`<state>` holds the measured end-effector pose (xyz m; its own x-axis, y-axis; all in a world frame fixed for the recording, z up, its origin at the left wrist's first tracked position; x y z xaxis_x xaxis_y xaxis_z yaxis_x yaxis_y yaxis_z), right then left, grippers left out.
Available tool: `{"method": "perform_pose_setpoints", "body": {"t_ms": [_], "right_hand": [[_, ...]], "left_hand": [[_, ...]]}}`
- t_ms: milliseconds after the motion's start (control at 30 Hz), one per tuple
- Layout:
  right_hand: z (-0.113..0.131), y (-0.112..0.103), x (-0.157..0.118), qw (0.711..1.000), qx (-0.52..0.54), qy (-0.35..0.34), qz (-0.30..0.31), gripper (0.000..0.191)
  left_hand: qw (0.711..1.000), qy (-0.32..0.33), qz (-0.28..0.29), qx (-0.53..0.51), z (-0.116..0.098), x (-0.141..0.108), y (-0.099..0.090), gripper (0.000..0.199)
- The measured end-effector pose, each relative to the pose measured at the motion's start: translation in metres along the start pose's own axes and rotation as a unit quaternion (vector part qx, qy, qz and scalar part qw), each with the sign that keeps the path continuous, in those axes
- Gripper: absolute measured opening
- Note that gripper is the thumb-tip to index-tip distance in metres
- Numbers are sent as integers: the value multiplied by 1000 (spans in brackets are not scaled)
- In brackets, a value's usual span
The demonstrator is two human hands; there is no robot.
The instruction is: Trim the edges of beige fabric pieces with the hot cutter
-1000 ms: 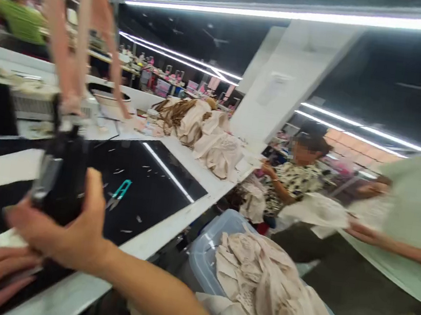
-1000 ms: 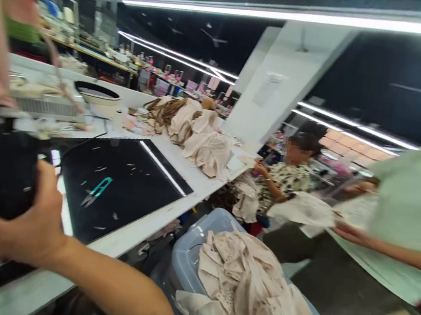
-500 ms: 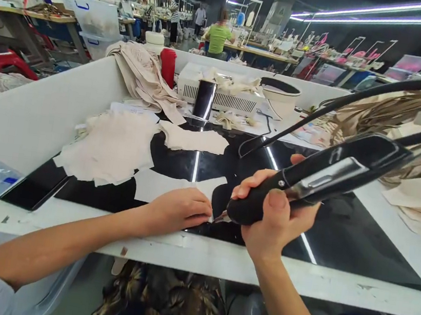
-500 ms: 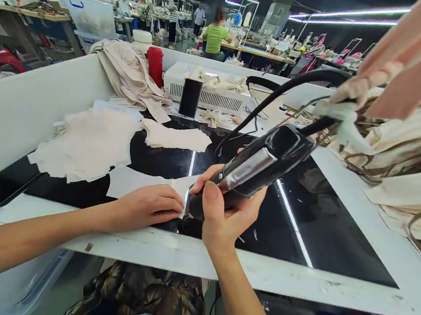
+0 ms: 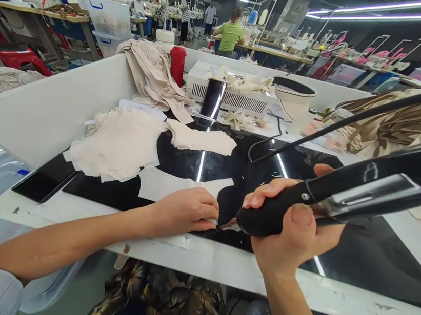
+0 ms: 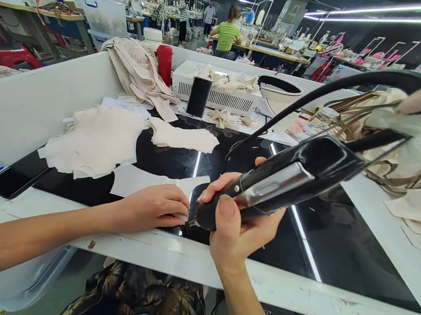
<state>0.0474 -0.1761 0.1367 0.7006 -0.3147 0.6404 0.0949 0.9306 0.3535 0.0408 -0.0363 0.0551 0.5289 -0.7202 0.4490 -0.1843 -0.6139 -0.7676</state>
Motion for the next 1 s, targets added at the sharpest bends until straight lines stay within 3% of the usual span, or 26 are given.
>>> {"method": "perform_pose_setpoints", "body": {"t_ms": [367,733,1000], "right_hand": [[-4,2,4,1000,2,5,-22,46],[-10,7,3,1000,1,7,-4,44],[-12,7,1,1000,-7,9,5,39]], "left_hand": [[1000,-13,-2,-23,1,2,-2,14],[999,-16,-8,-39,-2,5,-7,14],[995,-80,-3,-53,9,4,-11,18]]}}
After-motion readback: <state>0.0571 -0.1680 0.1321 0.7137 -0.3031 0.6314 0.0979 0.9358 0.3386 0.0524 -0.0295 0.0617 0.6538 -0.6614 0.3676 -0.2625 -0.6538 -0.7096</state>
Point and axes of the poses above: each hand's wrist, its own x-axis towards the middle knuckle, its own y-axis out of the palm, z = x × y, the point moved 10 cm from there along x, towards the middle knuckle, and after that the axes turned 4 degrees about -x, right-handed, at the moved point
